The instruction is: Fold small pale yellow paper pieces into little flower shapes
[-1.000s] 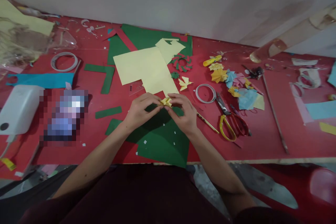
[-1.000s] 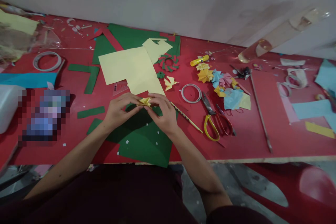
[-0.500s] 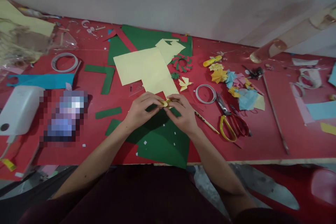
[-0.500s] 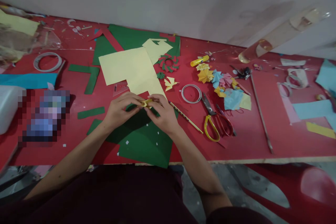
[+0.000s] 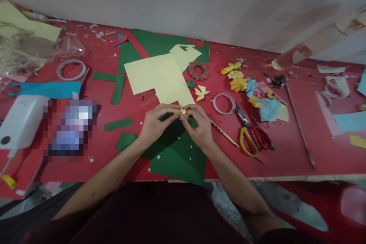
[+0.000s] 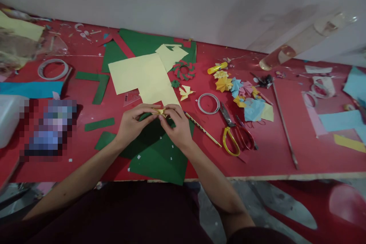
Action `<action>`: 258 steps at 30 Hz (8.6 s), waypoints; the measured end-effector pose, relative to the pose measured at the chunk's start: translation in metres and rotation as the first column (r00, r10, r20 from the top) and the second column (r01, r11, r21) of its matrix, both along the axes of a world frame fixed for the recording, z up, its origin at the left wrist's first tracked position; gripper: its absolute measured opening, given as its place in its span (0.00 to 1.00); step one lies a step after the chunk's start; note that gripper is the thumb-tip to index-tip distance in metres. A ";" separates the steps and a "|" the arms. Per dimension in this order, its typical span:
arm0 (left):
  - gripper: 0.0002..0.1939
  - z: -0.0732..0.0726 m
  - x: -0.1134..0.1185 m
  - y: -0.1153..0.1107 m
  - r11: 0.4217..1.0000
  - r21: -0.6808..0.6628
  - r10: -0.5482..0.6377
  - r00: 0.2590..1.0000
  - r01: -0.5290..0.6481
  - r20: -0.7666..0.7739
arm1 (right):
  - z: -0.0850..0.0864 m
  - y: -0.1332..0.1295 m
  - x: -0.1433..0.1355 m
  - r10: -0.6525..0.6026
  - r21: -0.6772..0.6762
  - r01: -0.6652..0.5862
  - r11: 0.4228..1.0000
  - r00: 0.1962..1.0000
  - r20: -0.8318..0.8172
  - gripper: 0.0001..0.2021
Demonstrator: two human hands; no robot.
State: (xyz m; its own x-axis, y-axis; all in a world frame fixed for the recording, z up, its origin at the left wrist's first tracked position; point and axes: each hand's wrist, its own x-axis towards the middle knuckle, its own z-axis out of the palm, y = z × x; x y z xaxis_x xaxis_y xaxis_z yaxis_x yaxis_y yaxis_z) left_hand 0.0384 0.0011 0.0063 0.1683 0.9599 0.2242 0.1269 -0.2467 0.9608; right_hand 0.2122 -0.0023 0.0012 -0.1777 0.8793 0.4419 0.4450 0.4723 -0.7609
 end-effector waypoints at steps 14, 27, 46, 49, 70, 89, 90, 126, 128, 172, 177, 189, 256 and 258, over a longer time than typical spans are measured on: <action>0.05 -0.001 0.007 -0.003 0.987 -0.148 0.067 0.995 -0.055 0.077 | -0.001 -0.005 -0.007 -0.067 -0.086 0.056 0.995 0.990 -0.122 0.05; 0.04 -0.003 0.005 -0.002 0.984 -0.169 0.067 0.995 -0.053 0.078 | -0.001 -0.004 -0.004 -0.076 -0.107 0.060 0.992 0.985 -0.154 0.04; 0.03 -0.001 0.000 -0.001 1.000 0.003 -0.003 0.999 0.003 0.039 | 0.006 -0.002 0.001 0.044 -0.034 -0.051 0.998 0.983 -0.177 0.06; 0.03 0.000 -0.001 -0.001 0.993 0.121 -0.001 1.000 0.003 -0.022 | 0.007 -0.002 0.002 0.055 0.018 -0.053 0.998 0.983 -0.176 0.08; 0.07 -0.001 -0.008 0.003 0.942 0.327 -0.028 0.987 0.079 -0.158 | 0.004 0.003 0.011 0.096 0.193 -0.104 0.976 0.994 0.051 0.11; 0.06 0.004 0.006 -0.004 0.971 -0.218 0.127 0.987 -0.103 0.098 | 0.007 -0.004 -0.003 -0.135 -0.349 -0.026 0.937 0.893 -0.430 0.03; 0.06 0.004 0.006 -0.004 0.970 -0.219 0.132 0.986 -0.108 0.100 | 0.007 -0.004 -0.003 -0.135 -0.357 -0.031 0.933 0.892 -0.432 0.03; 0.04 0.007 0.004 -0.006 0.983 -0.029 0.179 0.983 -0.180 -0.041 | 0.009 -0.005 -0.002 -0.103 -0.252 0.028 0.967 0.951 -0.292 0.02; 0.04 0.007 0.003 -0.006 0.986 -0.042 0.159 0.987 -0.161 -0.031 | 0.007 -0.005 -0.002 -0.124 -0.256 0.045 0.966 0.945 -0.302 0.03; 0.03 0.007 0.003 -0.005 0.992 -0.106 0.077 0.994 -0.069 0.073 | 0.006 -0.006 0.001 -0.054 -0.096 0.026 0.995 0.951 -0.304 0.09; 0.02 0.010 0.003 -0.005 0.988 -0.128 0.091 0.993 -0.081 0.072 | 0.004 -0.007 0.000 -0.099 -0.133 0.060 0.989 0.943 -0.316 0.08; 0.06 0.010 0.002 -0.004 0.983 -0.172 0.086 0.992 -0.070 0.087 | 0.004 -0.008 -0.001 -0.126 -0.157 0.076 0.985 0.932 -0.340 0.09; 0.06 0.003 0.008 -0.006 0.935 -0.351 0.115 0.979 -0.050 0.167 | -0.008 -0.005 -0.008 -0.389 -0.354 0.223 0.908 0.760 -0.521 0.08; 0.06 0.003 0.009 -0.006 0.934 -0.353 0.119 0.978 -0.052 0.171 | -0.009 -0.006 -0.008 -0.383 -0.351 0.215 0.912 0.752 -0.537 0.07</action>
